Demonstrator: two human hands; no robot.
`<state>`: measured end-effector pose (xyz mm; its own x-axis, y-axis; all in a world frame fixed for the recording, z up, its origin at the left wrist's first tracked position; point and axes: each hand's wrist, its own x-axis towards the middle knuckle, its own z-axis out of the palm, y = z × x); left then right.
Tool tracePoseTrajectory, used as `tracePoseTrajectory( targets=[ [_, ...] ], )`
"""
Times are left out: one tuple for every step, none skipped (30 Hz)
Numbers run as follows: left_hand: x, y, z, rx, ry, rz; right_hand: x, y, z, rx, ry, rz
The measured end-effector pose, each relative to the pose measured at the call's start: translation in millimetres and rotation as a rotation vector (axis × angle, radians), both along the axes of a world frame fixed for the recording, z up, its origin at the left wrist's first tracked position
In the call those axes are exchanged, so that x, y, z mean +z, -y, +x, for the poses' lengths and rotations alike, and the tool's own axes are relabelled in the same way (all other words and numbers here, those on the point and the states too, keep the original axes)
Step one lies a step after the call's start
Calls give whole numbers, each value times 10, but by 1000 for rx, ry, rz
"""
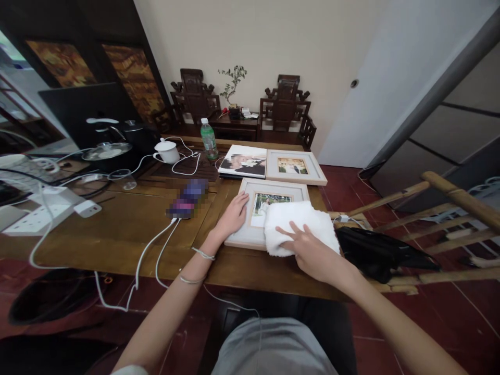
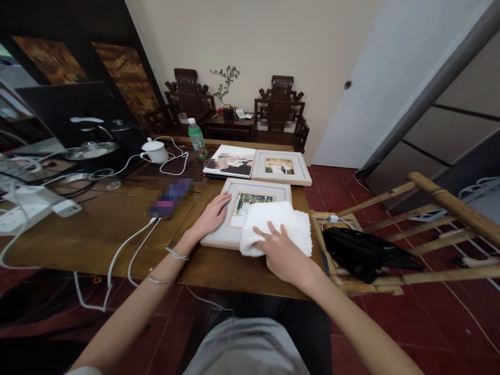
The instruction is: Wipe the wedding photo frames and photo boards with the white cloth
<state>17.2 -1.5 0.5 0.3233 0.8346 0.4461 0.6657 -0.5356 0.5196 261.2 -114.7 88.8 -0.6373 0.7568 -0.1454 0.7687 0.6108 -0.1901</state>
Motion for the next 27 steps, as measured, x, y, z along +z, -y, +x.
tracePoseTrajectory(
  targets=[
    [-2,-1,-1,0,0,5,-11,2,26,1,-26,-11],
    [-4,-1,-1,0,-1,9,-32,-13,53,1,-51,-7],
    [-6,-2,-2,0,0,11,-60,-42,80,4,-73,10],
    [-8,-3,-2,1,0,11,-89,-82,108,10,-89,34],
    [-11,-3,-3,2,1,10,-116,-133,135,20,-100,61],
    [-14,-3,-5,4,2,7,-138,-197,162,30,-102,84],
    [-17,-3,-6,5,3,6,-154,-274,187,38,-99,105],
    [-21,-3,-8,5,5,6,-162,-364,209,39,-93,128],
    [-26,-3,-11,4,6,7,-167,-469,229,30,-85,157],
    [-31,-5,-13,3,6,10,-170,-584,244,11,-76,196],
    [-36,-7,-16,1,7,12,-174,-706,255,-18,-63,241],
    [-41,-11,-18,-1,8,15,-181,-826,260,-54,-46,285],
    [-46,-15,-20,-1,9,17,-192,-935,259,-94,-25,323],
    [-49,-19,-22,-1,10,18,-209,-1025,251,-128,-1,352],
    [-51,-23,-23,-1,8,18,-228,-1087,236,-152,23,373],
    [-51,-26,-24,-2,6,18,-249,-1118,217,-166,45,390],
    [-50,-29,-25,-4,5,17,-269,-1114,195,-168,66,402],
    [-47,-30,-25,-7,3,17,-286,-1079,171,-162,84,409],
    [-42,-31,-25,-11,2,16,-299,-1016,149,-151,98,412],
    [-37,-30,-25,-13,3,16,-305,-933,129,-141,107,409],
    [-31,-28,-24,-15,4,15,-306,-838,114,-130,111,402],
    [-25,-26,-23,-15,5,16,-303,-740,104,-118,111,389],
    [-19,-24,-22,-15,5,16,-295,-644,99,-104,108,372],
    [-13,-21,-20,-13,6,17,-285,-557,98,-91,105,353],
    [-9,-19,-17,-12,6,18,-275,-483,101,-79,104,334],
    [-6,-17,-15,-11,6,18,-265,-424,107,-69,104,315],
    [-5,-16,-12,-9,8,17,-257,-382,116,-62,103,302]
  ],
)
